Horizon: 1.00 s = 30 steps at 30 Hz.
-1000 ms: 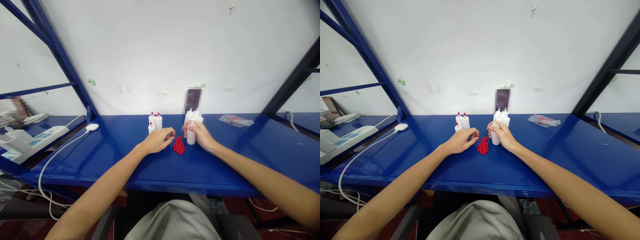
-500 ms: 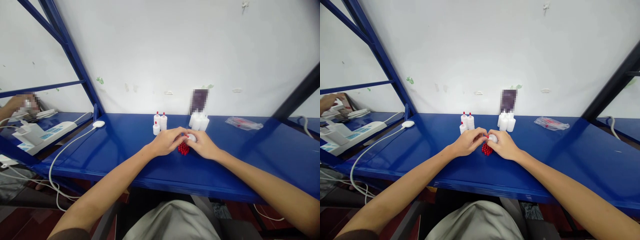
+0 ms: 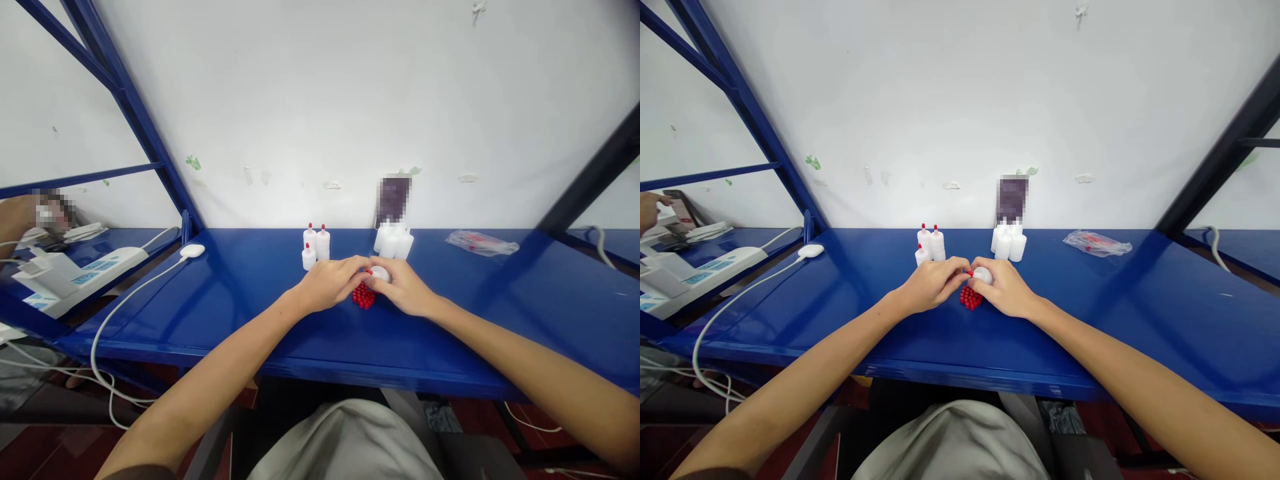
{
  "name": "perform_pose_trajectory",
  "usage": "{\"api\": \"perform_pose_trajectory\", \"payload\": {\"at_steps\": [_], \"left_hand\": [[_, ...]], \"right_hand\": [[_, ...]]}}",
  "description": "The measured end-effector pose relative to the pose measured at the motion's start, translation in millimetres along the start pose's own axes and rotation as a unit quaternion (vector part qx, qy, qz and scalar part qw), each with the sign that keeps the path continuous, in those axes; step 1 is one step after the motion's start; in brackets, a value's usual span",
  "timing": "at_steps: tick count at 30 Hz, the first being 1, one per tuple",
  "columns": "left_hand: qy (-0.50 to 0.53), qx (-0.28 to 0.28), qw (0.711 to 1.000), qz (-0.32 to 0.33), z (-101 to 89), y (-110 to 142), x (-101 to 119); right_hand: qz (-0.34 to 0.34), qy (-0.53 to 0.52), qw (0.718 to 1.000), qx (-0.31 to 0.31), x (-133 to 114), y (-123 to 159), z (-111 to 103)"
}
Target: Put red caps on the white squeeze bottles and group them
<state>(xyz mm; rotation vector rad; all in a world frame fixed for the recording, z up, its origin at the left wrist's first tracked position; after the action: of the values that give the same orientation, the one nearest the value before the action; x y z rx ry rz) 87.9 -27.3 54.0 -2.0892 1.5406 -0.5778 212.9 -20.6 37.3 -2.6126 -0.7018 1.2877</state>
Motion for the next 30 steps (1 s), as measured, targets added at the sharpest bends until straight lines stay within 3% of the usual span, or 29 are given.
{"api": "perform_pose_trajectory", "payload": {"at_steps": [5, 10, 24, 27, 30], "left_hand": [[0.006, 0.003, 1.0, 0.024, 3.3, -1, 6], [0.054, 0.001, 0.999, 0.01, 10.4, 0, 5], [0.161, 0.001, 0.985, -0.054, 17.8, -1, 1], [0.158, 0.017, 0.986, -0.049, 16.6, -1, -1], [0.13, 0.091, 0.985, -0.067, 1.8, 4, -17]], "right_hand": [[-0.026, -0.066, 0.997, -0.032, -4, 2, 0], [-0.004, -0.039, 0.999, -0.021, 3, -2, 0], [-0.043, -0.005, 0.999, -0.017, 6, -6, 4], [-0.039, -0.021, 0.999, -0.003, 6, -6, 4], [-0.021, -0.06, 0.998, 0.018, 9, -7, 0]]}}
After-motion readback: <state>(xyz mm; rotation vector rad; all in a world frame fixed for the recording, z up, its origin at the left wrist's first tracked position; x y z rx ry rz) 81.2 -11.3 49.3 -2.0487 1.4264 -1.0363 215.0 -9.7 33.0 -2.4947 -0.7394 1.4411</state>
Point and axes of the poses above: each hand's wrist, its own y-axis away from the middle knuckle, its own z-axis out of the palm, x = y × z, the point moved 7 cm from there along -y, towards the middle knuckle, and after that the axes turned 7 degrees about z, right-handed, at the moved point
